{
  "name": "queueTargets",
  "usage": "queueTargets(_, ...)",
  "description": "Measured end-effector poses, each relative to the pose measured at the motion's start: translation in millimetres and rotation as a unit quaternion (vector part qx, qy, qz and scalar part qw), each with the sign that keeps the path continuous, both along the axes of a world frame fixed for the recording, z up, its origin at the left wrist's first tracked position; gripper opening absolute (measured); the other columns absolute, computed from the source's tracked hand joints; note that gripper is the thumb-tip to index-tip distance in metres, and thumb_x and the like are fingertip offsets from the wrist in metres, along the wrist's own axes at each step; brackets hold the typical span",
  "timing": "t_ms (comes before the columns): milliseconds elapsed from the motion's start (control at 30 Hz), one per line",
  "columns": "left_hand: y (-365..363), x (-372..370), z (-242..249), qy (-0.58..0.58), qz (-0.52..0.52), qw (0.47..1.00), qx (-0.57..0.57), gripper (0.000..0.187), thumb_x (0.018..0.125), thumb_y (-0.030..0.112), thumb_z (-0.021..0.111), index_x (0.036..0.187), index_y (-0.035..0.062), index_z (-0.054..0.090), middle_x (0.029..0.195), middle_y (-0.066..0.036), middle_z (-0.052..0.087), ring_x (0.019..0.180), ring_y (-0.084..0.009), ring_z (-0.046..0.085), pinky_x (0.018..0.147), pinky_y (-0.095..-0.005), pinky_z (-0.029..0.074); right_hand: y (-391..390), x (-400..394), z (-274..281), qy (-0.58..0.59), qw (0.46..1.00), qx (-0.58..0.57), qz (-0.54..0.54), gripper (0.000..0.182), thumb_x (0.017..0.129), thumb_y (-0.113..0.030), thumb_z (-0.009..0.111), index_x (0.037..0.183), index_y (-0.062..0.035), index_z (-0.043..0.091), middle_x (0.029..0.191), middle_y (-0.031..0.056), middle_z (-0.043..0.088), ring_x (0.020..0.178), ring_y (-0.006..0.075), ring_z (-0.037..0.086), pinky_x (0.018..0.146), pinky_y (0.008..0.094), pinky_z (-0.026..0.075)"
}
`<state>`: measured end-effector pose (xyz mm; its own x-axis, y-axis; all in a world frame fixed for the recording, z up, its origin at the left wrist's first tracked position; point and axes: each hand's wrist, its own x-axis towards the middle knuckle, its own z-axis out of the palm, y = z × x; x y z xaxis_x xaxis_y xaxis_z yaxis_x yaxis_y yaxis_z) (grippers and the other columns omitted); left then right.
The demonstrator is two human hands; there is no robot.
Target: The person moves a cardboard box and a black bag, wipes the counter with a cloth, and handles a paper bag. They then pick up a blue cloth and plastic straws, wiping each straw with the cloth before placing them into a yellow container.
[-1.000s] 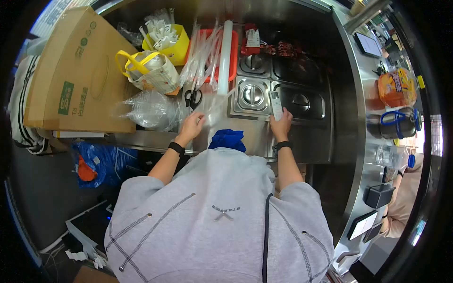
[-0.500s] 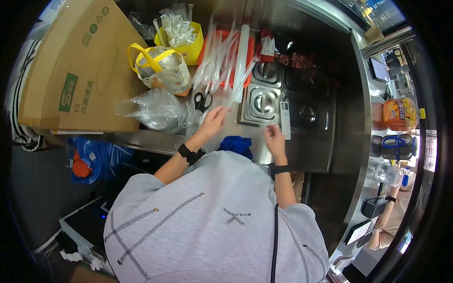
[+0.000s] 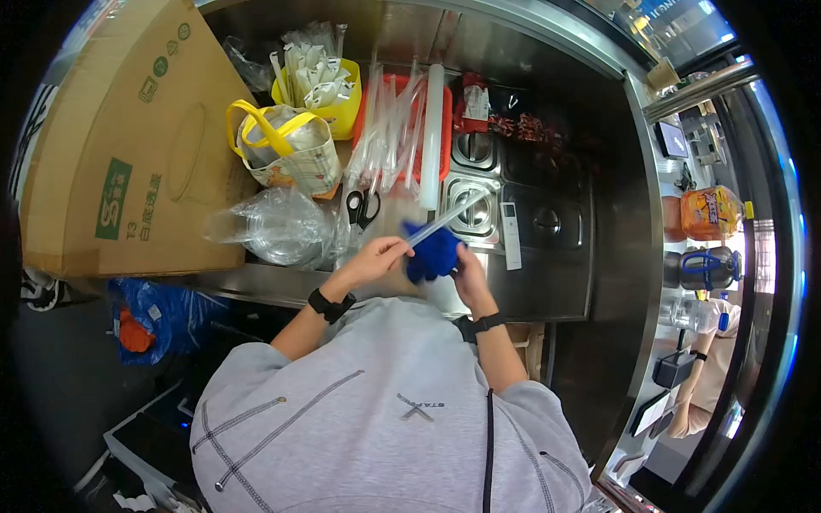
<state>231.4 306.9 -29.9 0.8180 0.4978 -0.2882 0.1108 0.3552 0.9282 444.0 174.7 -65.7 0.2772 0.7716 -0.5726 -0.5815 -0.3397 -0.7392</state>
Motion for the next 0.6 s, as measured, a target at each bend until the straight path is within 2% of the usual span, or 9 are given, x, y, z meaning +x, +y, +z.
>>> queueTargets(33, 0.5, -4.7, 3.7, 0.015, -0.024, 1.0, 0.008, 0.03, 0.101, 0.028, 0.047, 0.098, 0.0046, 0.065, 0.062, 0.006, 0.043, 0.055, -0.0036, 0.038, 0.051, -0.0214, 0.032, 9.9, 0.3, 13.8, 0.069, 0.994, 0.043, -0.067, 0.043, 0.099, -0.039, 0.044, 0.132, -0.0123, 0.049, 0.128, 0.0043, 0.057, 0.114, 0.019, 0.054, 0.096, 0.0398, 0.04)
queueTargets(100, -0.3, -7.5, 3.4, 0.024, -0.02, 0.999, 0.013, 0.031, 0.101, 0.029, 0.047, 0.096, 0.0044, 0.065, 0.06, 0.006, 0.043, 0.054, -0.0034, 0.038, 0.049, -0.0214, 0.03, 27.5, -6.4, 72.2, 0.122, 0.982, 0.088, -0.113, 0.044, 0.1, -0.04, 0.039, 0.133, -0.0128, 0.049, 0.128, 0.0044, 0.058, 0.113, 0.0192, 0.055, 0.095, 0.0399, 0.04)
queueTargets(167, -2.6, -6.1, -4.0, 0.034, -0.017, 0.999, 0.034, 0.032, 0.101, 0.03, 0.047, 0.096, 0.0044, 0.065, 0.058, 0.007, 0.041, 0.052, -0.003, 0.037, 0.047, -0.0214, 0.028, 33.5, 3.0, 79.5, 0.143, 0.974, 0.149, -0.096, 0.046, 0.1, -0.043, 0.037, 0.133, -0.0133, 0.049, 0.128, 0.0043, 0.058, 0.115, 0.0193, 0.054, 0.094, 0.0392, 0.041)
queueTargets(200, 0.8, -2.7, -10.0, 0.034, -0.009, 0.998, 0.056, 0.033, 0.101, 0.031, 0.047, 0.096, 0.0045, 0.065, 0.057, 0.008, 0.04, 0.05, -0.0027, 0.036, 0.045, -0.0214, 0.027, 36.1, 0.2, 81.7, 0.109, 0.978, 0.157, -0.085, 0.047, 0.1, -0.044, 0.036, 0.134, -0.0139, 0.049, 0.129, 0.0044, 0.058, 0.118, 0.02, 0.052, 0.096, 0.0398, 0.039)
queueTargets(267, 5.9, 1.0, 1.1, 0.032, -0.017, 0.999, 0.038, 0.032, 0.101, 0.031, 0.047, 0.095, 0.0047, 0.066, 0.056, 0.009, 0.037, 0.048, -0.0015, 0.033, 0.043, -0.0216, 0.024, 40.9, -21.2, 110.5, 0.115, 0.977, 0.136, -0.115, 0.049, 0.099, -0.047, 0.037, 0.135, -0.0145, 0.049, 0.132, 0.0037, 0.056, 0.124, 0.0189, 0.048, 0.101, 0.042, 0.033)
queueTargets(300, 10.5, 4.6, 7.5, 0.038, -0.027, 0.998, 0.051, 0.033, 0.1, 0.03, 0.048, 0.094, 0.0044, 0.066, 0.058, 0.009, 0.039, 0.051, -0.0018, 0.034, 0.045, -0.0217, 0.026, 41.8, -24.6, 101.1, 0.126, 0.972, 0.135, -0.144, 0.051, 0.099, -0.049, 0.037, 0.136, -0.0149, 0.047, 0.135, 0.0037, 0.053, 0.124, 0.0189, 0.047, 0.101, 0.0421, 0.033)
queueTargets(367, 15.9, 5.7, 11.4, 0.058, -0.024, 0.996, 0.064, 0.033, 0.1, 0.03, 0.049, 0.092, 0.0037, 0.067, 0.062, 0.008, 0.042, 0.056, -0.0026, 0.038, 0.05, -0.0219, 0.03, 41.2, -32.0, 97.8, 0.079, 0.983, 0.141, -0.09, 0.052, 0.1, -0.05, 0.038, 0.138, -0.0144, 0.042, 0.135, 0.005, 0.053, 0.121, 0.02, 0.051, 0.099, 0.0419, 0.038)
queueTargets(533, 27.0, 13.3, 8.1, 0.054, -0.021, 0.996, 0.067, 0.033, 0.1, 0.03, 0.049, 0.092, 0.0036, 0.067, 0.062, 0.008, 0.041, 0.056, -0.0027, 0.037, 0.051, -0.0218, 0.031, 38.1, -50.8, 92.9, 0.07, 0.99, 0.111, -0.047, 0.048, 0.1, -0.047, 0.04, 0.14, -0.0212, 0.035, 0.13, 0.0035, 0.053, 0.116, 0.0194, 0.052, 0.096, 0.0446, 0.042)
queueTargets(600, 23.6, 11.4, 10.9, 0.054, -0.027, 0.996, 0.064, 0.033, 0.1, 0.03, 0.049, 0.092, 0.0036, 0.067, 0.062, 0.008, 0.041, 0.056, -0.0026, 0.037, 0.051, -0.0217, 0.03, 36.7, -44.0, 92.8, 0.091, 0.987, 0.107, -0.079, 0.043, 0.1, -0.045, 0.041, 0.137, -0.0237, 0.036, 0.128, 0.0029, 0.053, 0.115, 0.0186, 0.052, 0.094, 0.0446, 0.042)
